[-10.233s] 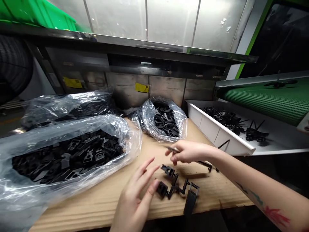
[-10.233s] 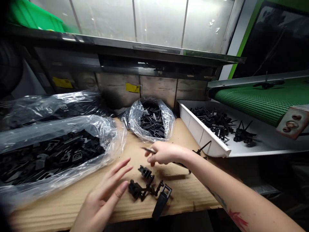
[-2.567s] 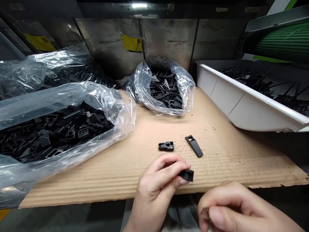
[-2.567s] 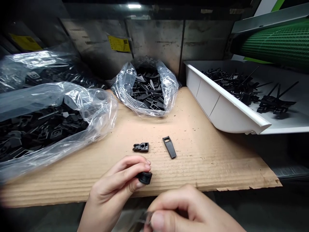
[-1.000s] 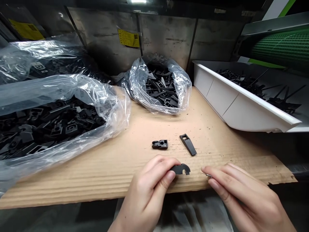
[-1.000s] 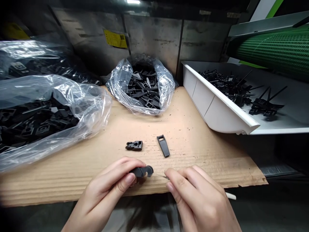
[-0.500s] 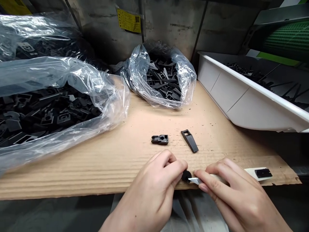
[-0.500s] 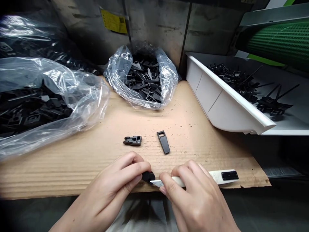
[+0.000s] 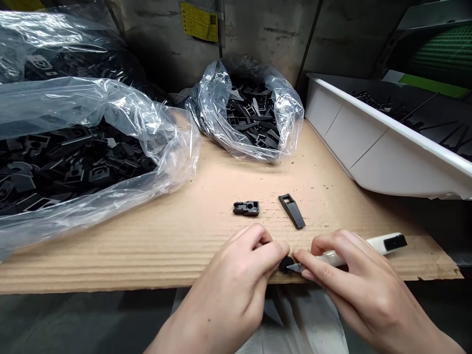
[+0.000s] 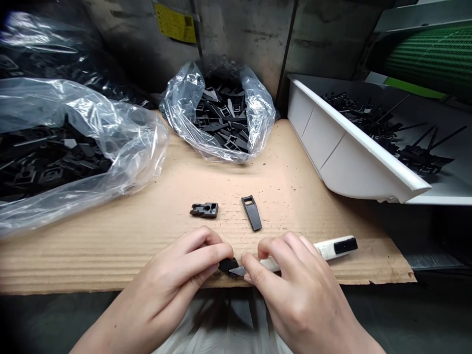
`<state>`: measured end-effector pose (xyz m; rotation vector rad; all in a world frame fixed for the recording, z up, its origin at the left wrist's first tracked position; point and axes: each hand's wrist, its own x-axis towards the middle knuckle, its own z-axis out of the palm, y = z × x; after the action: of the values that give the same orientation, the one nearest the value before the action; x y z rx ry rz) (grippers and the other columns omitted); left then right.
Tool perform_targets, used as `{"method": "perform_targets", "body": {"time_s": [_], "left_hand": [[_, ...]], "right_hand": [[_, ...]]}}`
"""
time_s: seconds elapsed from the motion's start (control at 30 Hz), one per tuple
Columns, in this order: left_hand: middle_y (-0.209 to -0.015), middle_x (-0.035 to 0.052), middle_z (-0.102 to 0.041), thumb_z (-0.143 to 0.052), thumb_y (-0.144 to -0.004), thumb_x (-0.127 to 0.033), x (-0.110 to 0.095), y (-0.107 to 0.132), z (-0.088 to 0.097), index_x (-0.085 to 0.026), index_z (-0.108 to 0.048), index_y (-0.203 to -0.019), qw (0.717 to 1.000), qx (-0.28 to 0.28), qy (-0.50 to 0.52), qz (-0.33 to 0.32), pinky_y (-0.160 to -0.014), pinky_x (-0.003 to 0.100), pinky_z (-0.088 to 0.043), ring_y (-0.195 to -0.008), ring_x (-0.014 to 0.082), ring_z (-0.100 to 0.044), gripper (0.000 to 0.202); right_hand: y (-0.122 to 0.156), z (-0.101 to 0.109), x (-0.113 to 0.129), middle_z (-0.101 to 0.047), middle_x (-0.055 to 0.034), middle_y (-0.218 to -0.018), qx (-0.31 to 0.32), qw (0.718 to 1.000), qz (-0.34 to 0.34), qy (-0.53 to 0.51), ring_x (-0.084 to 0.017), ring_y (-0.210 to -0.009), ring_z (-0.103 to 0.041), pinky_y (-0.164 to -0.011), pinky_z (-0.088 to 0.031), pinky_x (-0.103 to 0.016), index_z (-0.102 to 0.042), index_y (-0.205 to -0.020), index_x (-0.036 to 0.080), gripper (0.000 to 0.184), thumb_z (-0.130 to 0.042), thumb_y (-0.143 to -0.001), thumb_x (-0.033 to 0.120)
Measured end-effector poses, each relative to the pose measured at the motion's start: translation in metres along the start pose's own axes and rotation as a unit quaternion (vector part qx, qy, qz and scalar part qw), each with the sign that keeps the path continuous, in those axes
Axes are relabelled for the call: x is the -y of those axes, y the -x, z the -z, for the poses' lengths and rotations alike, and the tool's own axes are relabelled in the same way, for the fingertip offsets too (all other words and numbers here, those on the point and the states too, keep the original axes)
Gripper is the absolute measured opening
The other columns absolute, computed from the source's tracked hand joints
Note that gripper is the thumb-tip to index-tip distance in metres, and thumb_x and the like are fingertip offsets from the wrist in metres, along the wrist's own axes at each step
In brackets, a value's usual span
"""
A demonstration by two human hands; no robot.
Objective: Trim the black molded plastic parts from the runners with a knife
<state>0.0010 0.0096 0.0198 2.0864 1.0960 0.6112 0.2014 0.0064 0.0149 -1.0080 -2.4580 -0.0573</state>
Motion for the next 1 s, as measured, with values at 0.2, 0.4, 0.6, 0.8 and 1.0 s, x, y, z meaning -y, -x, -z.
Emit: {"method": "perform_targets", "body": {"time_s": [0.2,0.4,0.6,0.8,1.0], "left_hand": [[-0.082,-0.0003,-0.047,-0.036,-0.086,-0.002,-0.001,-0.003,0.0,-0.019,-0.057,-0.093,1.0,0.003,-0.011,0.004,-0.067,0.025,-0.038,-0.076,0.0138,-0.048,0.029],[-0.083,0.0009,-0.049,-0.034,-0.086,-0.003,-0.003,-0.002,0.001,-0.019,-0.058,-0.093,1.0,-0.001,-0.012,0.002,-0.065,0.026,-0.038,-0.076,0.0154,-0.049,0.029],[-0.084,0.0021,-0.051,-0.034,-0.086,-0.004,-0.004,-0.003,0.001,-0.018,-0.058,-0.095,1.0,-0.002,-0.002,0.003,-0.067,0.026,-0.04,-0.078,0.016,-0.051,0.029],[-0.083,0.0021,-0.052,-0.035,-0.087,-0.006,-0.005,-0.004,0.002,-0.018,-0.058,-0.092,1.0,-0.01,-0.01,0.014,-0.067,0.026,-0.041,-0.077,0.016,-0.051,0.027],[-0.096,0.001,-0.06,-0.041,-0.087,-0.005,-0.004,0.006,0.0,-0.023,-0.061,-0.095,0.992,-0.08,0.097,-0.01,-0.079,0.023,-0.045,-0.091,0.0149,-0.057,0.028]], "right_hand": [[-0.006,0.003,-0.003,-0.057,-0.0075,-0.083,0.017,1.0,-0.01,-0.02,-0.016,-0.072,-0.048,-0.06,-0.038,-0.031,-0.064,-0.098,0.016,0.023,-0.043,-0.089,0.016],[0.005,0.013,-0.004,-0.058,-0.0075,-0.082,0.032,0.999,0.042,-0.004,-0.014,-0.071,-0.05,-0.06,-0.041,-0.028,-0.061,-0.102,0.014,0.022,-0.051,-0.083,0.01],[0.014,-0.001,0.008,-0.061,-0.0096,-0.078,-0.002,0.998,0.059,0.003,-0.016,-0.065,-0.051,-0.054,-0.042,-0.031,-0.055,-0.112,0.007,0.033,-0.053,-0.079,0.005],[0.022,-0.001,0.011,-0.061,-0.006,-0.073,0.014,0.998,0.05,-0.021,-0.015,-0.061,-0.052,-0.053,-0.042,-0.029,-0.061,-0.103,0.015,0.022,-0.05,-0.084,0.012],[0.031,-0.013,-0.018,-0.061,-0.0095,-0.085,-0.07,0.996,-0.016,0.062,-0.018,-0.075,-0.056,-0.064,-0.044,-0.03,-0.057,-0.111,0.011,0.029,-0.055,-0.082,0.016]]}}
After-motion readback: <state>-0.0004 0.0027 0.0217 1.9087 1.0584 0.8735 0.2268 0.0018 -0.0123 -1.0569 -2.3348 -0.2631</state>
